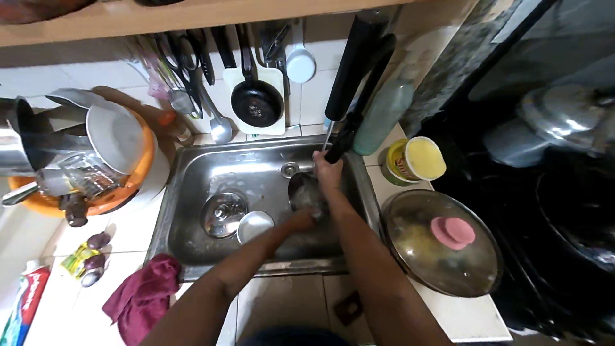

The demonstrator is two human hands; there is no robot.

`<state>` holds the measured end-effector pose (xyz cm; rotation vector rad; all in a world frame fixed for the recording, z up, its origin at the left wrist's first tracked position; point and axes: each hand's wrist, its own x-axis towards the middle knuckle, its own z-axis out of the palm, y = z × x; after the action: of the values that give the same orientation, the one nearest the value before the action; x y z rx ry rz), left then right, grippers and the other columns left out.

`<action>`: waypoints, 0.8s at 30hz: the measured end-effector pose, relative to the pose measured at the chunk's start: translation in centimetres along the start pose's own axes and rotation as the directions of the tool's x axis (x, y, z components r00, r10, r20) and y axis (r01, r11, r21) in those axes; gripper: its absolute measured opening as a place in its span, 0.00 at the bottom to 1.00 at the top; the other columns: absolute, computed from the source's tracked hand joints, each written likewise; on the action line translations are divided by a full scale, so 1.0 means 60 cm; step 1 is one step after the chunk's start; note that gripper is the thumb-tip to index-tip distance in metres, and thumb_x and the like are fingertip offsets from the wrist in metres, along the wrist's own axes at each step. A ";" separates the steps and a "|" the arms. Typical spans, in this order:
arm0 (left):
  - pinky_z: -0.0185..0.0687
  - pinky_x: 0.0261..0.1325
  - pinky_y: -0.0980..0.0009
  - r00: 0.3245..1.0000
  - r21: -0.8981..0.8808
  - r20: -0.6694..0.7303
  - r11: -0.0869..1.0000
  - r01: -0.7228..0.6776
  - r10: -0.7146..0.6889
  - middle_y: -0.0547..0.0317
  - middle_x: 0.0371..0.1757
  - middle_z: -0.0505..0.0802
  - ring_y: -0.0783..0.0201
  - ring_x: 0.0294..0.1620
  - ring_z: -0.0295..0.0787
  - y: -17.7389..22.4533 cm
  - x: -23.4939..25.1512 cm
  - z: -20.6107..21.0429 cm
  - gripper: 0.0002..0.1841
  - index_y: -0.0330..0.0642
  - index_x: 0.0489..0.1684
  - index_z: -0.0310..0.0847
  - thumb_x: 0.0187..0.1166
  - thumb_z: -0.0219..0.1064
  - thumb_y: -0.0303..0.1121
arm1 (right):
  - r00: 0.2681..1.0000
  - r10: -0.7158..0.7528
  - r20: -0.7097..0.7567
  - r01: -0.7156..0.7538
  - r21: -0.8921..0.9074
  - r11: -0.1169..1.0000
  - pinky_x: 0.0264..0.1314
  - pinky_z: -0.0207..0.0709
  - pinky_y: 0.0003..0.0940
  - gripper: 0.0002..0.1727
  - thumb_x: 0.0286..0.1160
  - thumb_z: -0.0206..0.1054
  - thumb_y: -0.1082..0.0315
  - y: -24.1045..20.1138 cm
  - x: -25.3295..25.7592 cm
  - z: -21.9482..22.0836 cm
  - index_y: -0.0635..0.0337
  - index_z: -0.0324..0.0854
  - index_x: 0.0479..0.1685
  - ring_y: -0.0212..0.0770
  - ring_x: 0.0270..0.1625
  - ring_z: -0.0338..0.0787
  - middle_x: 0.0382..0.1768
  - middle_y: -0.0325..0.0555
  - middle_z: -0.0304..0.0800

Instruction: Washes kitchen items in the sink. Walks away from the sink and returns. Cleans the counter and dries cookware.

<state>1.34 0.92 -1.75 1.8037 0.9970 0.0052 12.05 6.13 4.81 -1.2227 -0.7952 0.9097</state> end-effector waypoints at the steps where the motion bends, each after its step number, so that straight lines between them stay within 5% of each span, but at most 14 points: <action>1: 0.61 0.87 0.46 0.999 0.176 0.016 0.983 -0.053 0.051 0.32 0.78 0.80 0.37 0.83 0.72 -0.030 0.018 -0.007 0.23 0.28 0.77 0.75 0.82 0.61 0.20 | 1.000 0.017 0.007 -0.017 -0.011 1.000 0.21 0.69 0.22 0.10 0.79 0.67 0.70 -0.004 0.006 -0.001 0.58 0.74 0.29 0.24 0.16 0.69 0.17 0.31 0.72; 4: 0.55 0.88 0.41 0.997 0.572 0.030 0.817 -0.074 0.069 0.46 0.84 0.78 0.39 0.88 0.64 -0.073 0.051 -0.054 0.22 0.40 0.75 0.81 0.83 0.59 0.20 | 0.995 0.096 0.026 -0.095 -0.009 0.995 0.19 0.68 0.21 0.07 0.82 0.66 0.70 -0.015 0.021 -0.010 0.63 0.77 0.36 0.25 0.15 0.68 0.20 0.34 0.75; 6: 0.52 0.87 0.39 0.991 0.765 0.065 0.633 -0.122 0.114 0.51 0.85 0.77 0.40 0.88 0.63 -0.065 0.066 -0.090 0.19 0.39 0.73 0.82 0.86 0.56 0.23 | 0.990 0.140 0.024 -0.140 0.000 0.990 0.17 0.65 0.21 0.07 0.83 0.65 0.69 -0.019 0.023 -0.015 0.62 0.76 0.38 0.25 0.14 0.67 0.20 0.35 0.75; 10: 0.66 0.77 0.37 0.921 0.877 0.056 0.421 -0.230 0.387 0.48 0.78 0.84 0.41 0.79 0.77 -0.046 0.097 -0.122 0.18 0.35 0.71 0.83 0.86 0.57 0.22 | 0.994 0.112 0.018 -0.111 -0.039 0.993 0.20 0.67 0.21 0.08 0.83 0.65 0.70 -0.019 0.020 -0.014 0.65 0.77 0.37 0.25 0.15 0.68 0.20 0.36 0.77; 12: 0.67 0.77 0.37 0.933 0.857 0.003 0.480 -0.188 0.360 0.48 0.82 0.81 0.41 0.81 0.75 -0.051 0.091 -0.118 0.21 0.36 0.77 0.78 0.87 0.54 0.22 | 0.996 0.092 0.018 -0.091 -0.050 0.995 0.20 0.68 0.22 0.08 0.83 0.65 0.69 -0.016 0.014 -0.016 0.64 0.77 0.38 0.26 0.15 0.69 0.20 0.36 0.76; 15: 0.64 0.81 0.39 0.998 0.735 -0.027 0.678 -0.015 0.051 0.46 0.92 0.65 0.36 0.88 0.63 -0.052 0.069 -0.075 0.24 0.34 0.84 0.69 0.89 0.49 0.21 | 0.995 0.095 0.038 -0.089 -0.121 0.989 0.20 0.65 0.23 0.10 0.85 0.65 0.59 -0.021 -0.017 -0.024 0.57 0.78 0.43 0.27 0.16 0.67 0.23 0.36 0.74; 17: 0.62 0.84 0.38 0.996 0.616 0.039 0.787 0.042 -0.084 0.38 0.85 0.73 0.33 0.87 0.63 -0.033 0.051 -0.040 0.22 0.29 0.78 0.74 0.84 0.57 0.21 | 0.998 0.057 -0.002 -0.057 -0.018 0.998 0.21 0.69 0.21 0.08 0.82 0.67 0.66 -0.008 -0.009 -0.014 0.58 0.77 0.37 0.25 0.17 0.70 0.23 0.34 0.77; 19: 0.61 0.84 0.38 0.982 0.515 0.166 0.857 -0.013 -0.085 0.27 0.75 0.80 0.31 0.81 0.71 -0.002 0.040 -0.034 0.21 0.24 0.74 0.75 0.83 0.62 0.23 | 0.998 0.033 -0.054 -0.029 0.079 0.996 0.21 0.70 0.20 0.07 0.79 0.68 0.72 0.000 0.004 -0.005 0.59 0.75 0.33 0.23 0.16 0.70 0.19 0.31 0.74; 21: 0.62 0.83 0.41 0.970 0.294 0.240 0.955 -0.036 -0.037 0.23 0.75 0.78 0.32 0.79 0.73 0.032 0.025 -0.046 0.22 0.21 0.77 0.70 0.86 0.58 0.24 | 0.997 0.025 -0.070 -0.017 0.108 0.994 0.19 0.69 0.20 0.06 0.78 0.66 0.72 0.002 0.008 -0.007 0.58 0.75 0.34 0.23 0.14 0.68 0.17 0.29 0.71; 24: 0.71 0.76 0.50 0.997 -0.154 0.056 0.986 0.057 -0.049 0.28 0.73 0.80 0.45 0.72 0.78 0.060 0.009 -0.053 0.21 0.25 0.78 0.69 0.91 0.51 0.27 | 0.999 0.027 -0.020 -0.025 0.095 0.995 0.19 0.69 0.21 0.05 0.79 0.66 0.71 0.002 0.006 -0.009 0.59 0.76 0.35 0.23 0.13 0.68 0.16 0.30 0.72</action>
<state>2.57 3.25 2.28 1.6269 0.9798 0.0034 12.64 6.23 4.58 -1.1602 -0.7131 0.9442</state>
